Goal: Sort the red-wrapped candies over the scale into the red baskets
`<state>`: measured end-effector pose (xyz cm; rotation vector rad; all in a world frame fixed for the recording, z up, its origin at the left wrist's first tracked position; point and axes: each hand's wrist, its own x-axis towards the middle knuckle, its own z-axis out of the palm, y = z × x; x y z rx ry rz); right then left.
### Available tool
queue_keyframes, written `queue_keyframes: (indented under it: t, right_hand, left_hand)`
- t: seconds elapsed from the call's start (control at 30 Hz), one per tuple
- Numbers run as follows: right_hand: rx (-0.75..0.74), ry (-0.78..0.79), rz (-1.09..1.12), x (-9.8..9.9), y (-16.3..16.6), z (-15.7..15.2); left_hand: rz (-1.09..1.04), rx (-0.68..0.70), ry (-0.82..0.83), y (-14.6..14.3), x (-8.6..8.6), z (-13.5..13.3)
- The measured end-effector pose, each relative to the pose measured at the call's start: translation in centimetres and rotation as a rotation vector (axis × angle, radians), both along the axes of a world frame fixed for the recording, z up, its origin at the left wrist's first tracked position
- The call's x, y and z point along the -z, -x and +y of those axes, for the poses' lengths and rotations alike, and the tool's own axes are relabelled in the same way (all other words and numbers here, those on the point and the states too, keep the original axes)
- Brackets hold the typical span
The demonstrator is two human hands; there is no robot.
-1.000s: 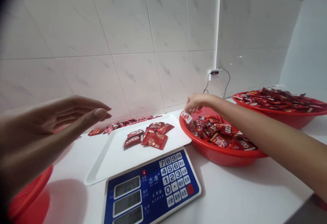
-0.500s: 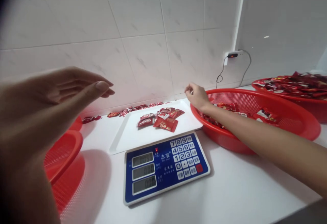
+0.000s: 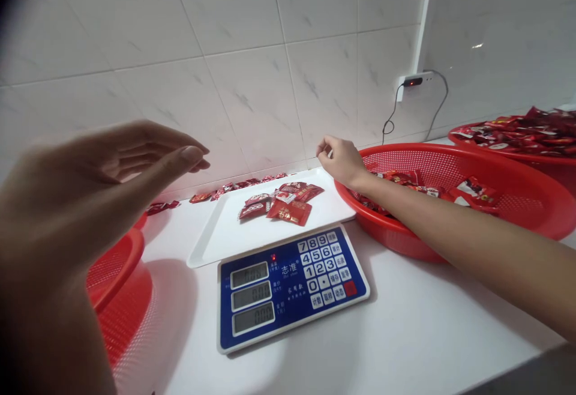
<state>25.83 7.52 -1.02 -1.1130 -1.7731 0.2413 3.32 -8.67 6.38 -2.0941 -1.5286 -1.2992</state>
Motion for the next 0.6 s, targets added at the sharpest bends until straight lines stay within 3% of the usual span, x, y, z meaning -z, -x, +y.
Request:
queue_keyframes:
  t: [0.6]
  right_hand:
    - [-0.011, 0.008, -0.078, 0.27, -0.24, 0.17]
  left_hand:
    - [0.029, 0.003, 0.02, -0.5, 0.28, -0.18]
